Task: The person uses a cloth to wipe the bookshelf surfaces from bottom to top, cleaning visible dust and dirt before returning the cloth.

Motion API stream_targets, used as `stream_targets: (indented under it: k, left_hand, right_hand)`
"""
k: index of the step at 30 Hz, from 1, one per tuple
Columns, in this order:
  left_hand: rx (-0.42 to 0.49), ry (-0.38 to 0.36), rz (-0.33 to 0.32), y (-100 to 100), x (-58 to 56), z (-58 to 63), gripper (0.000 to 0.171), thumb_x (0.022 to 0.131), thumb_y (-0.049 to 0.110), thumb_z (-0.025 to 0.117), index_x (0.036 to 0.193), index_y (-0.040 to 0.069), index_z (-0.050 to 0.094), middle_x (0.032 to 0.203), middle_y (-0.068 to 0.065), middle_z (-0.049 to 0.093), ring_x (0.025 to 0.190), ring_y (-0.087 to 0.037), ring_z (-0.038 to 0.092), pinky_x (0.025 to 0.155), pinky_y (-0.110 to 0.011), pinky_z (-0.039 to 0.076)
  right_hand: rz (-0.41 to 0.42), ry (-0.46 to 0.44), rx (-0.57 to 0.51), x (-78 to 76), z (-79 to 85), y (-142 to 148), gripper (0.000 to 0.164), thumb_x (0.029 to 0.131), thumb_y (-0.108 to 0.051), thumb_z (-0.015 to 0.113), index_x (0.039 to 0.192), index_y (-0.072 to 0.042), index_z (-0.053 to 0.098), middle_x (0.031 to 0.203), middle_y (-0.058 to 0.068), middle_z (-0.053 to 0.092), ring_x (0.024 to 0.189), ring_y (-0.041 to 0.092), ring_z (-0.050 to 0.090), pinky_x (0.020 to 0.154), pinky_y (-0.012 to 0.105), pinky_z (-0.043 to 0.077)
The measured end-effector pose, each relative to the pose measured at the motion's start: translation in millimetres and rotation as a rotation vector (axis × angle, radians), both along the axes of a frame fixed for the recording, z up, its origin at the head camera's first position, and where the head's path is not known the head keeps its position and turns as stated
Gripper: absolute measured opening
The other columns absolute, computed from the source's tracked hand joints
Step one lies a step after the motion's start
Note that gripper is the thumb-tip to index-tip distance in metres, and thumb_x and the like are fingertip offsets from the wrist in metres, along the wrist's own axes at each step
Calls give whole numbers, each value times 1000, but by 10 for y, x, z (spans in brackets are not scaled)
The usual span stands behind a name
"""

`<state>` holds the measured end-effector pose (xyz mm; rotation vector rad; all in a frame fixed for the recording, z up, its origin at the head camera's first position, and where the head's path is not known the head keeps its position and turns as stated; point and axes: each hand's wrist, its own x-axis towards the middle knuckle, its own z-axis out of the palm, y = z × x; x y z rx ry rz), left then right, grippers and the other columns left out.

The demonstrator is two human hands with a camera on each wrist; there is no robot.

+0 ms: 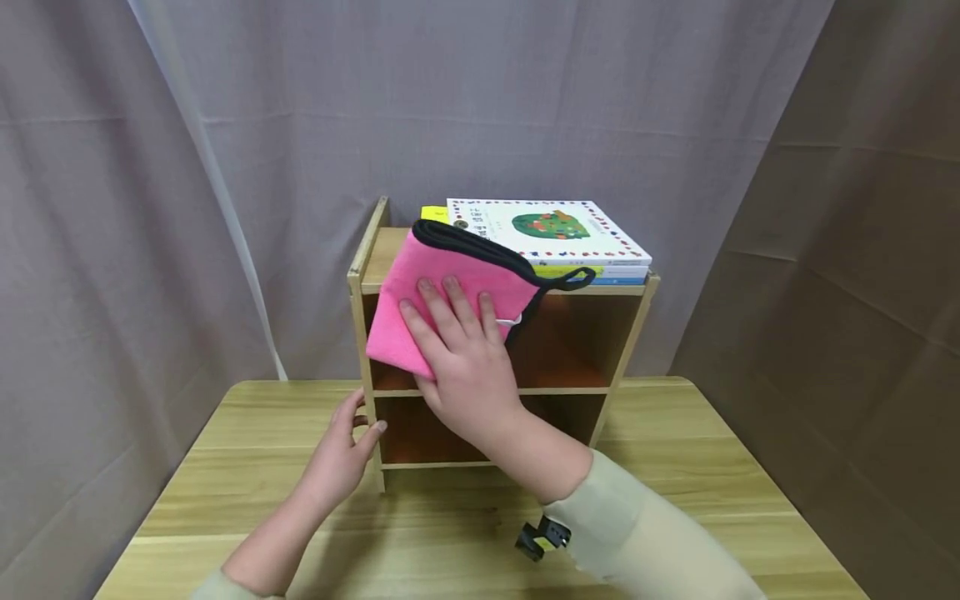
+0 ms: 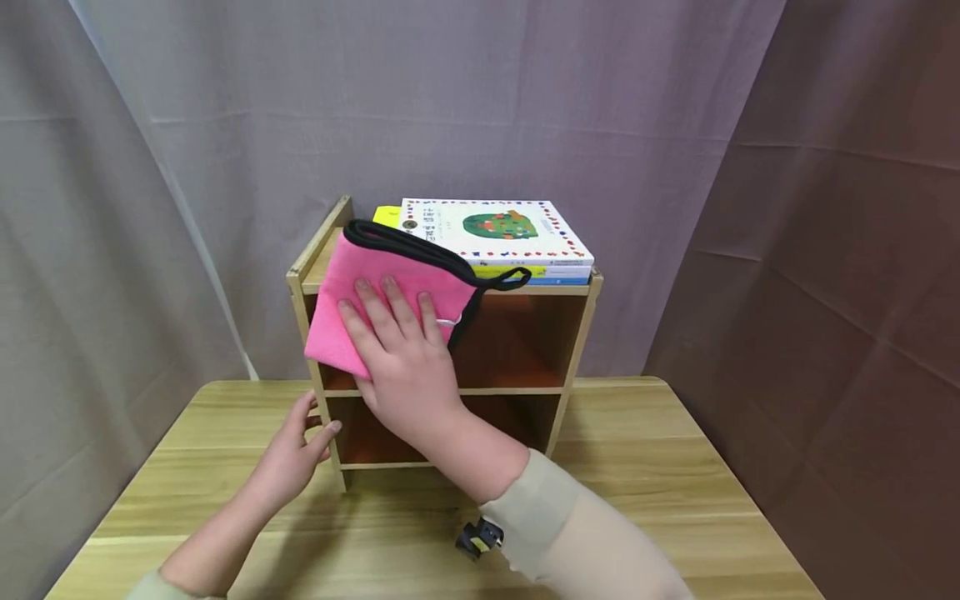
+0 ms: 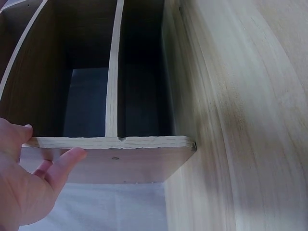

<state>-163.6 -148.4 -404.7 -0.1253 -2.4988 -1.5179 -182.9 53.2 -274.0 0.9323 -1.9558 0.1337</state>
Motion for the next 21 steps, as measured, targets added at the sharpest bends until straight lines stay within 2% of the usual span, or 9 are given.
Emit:
stream_targets:
  k: [11,21]
  left_hand:
    - [-13,0,-14,-15,6,39,57,102,17,57,152,17,30,148,-17,35,124,-38,49,95,-52,49]
    - [6,82,-28,-15,16,18,56,99,8,59,149,15,35,145,-18,39,120,-39,52,99,-51,47]
  right_hand:
    - [50,-7,46,42,117,-354,62,90,-33,70,146,-19,49,156,9,36,150,26,15,121,51,6]
    - [27,25,113,16,119,-508,60,91,-32,70,146,-22,50,157,6,36,149,26,21,121,50,7]
